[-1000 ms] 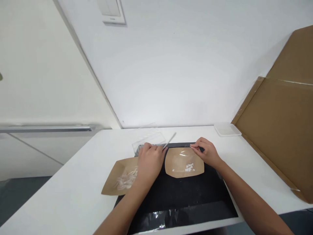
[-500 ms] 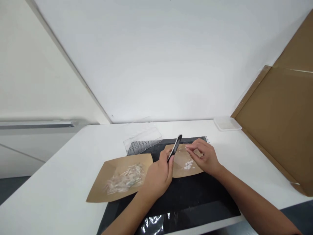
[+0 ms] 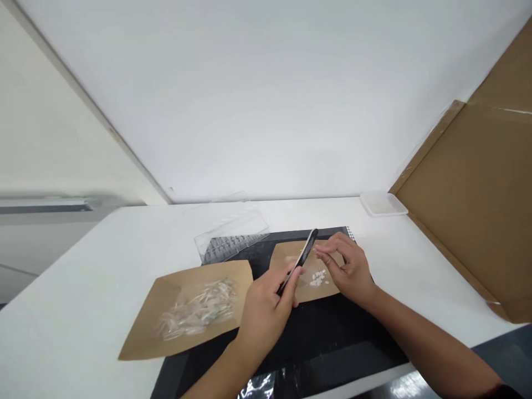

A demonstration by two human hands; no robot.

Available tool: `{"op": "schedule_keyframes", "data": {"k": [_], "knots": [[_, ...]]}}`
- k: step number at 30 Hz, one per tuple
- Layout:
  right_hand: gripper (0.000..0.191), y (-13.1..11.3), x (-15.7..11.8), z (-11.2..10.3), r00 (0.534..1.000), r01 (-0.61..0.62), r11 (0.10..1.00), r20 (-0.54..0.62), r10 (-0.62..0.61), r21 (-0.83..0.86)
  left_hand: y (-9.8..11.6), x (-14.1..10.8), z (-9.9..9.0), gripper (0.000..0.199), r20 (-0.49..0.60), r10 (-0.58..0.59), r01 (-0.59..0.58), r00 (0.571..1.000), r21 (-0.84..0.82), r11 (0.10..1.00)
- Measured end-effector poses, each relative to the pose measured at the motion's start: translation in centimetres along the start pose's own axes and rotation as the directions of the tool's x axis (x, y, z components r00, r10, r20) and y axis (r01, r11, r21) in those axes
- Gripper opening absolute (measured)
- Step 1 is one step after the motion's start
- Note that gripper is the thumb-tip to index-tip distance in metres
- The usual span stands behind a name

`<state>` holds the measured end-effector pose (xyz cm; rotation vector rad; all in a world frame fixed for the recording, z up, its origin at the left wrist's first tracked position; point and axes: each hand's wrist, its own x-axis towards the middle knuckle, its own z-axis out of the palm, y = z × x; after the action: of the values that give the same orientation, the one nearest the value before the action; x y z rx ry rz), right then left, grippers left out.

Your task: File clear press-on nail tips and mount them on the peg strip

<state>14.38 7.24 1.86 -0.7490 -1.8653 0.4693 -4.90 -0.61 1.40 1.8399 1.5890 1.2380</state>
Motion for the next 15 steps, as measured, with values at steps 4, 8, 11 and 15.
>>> {"op": "schedule_keyframes", "data": {"k": [4, 8, 11, 15], "knots": [[0.009, 0.0, -0.1, 0.0, 0.999, 0.033, 0.998, 0.02, -0.032, -0.06, -0.1, -0.3, 0.4, 0.034, 0.051, -0.001, 0.006, 0.999, -0.089, 0.996], [0.013, 0.3, -0.5, 0.0, 0.985, 0.169, 0.954, 0.027, -0.167, -0.248, 0.0, -0.5, 0.7, 0.033, 0.073, -0.021, 0.03, 0.997, -0.127, 0.991], [0.016, 0.5, -0.9, 0.2, 0.969, 0.245, 0.888, 0.077, -0.234, -0.388, 0.2, -0.5, 0.7, 0.033, 0.025, 0.021, -0.019, 0.999, -0.072, 0.997], [0.017, 0.5, -1.0, 0.6, 0.95, 0.312, 0.801, 0.138, -0.281, -0.511, 0.5, -0.4, 0.8, 0.033, -0.024, 0.078, -0.078, 0.997, -0.001, 0.997]]}}
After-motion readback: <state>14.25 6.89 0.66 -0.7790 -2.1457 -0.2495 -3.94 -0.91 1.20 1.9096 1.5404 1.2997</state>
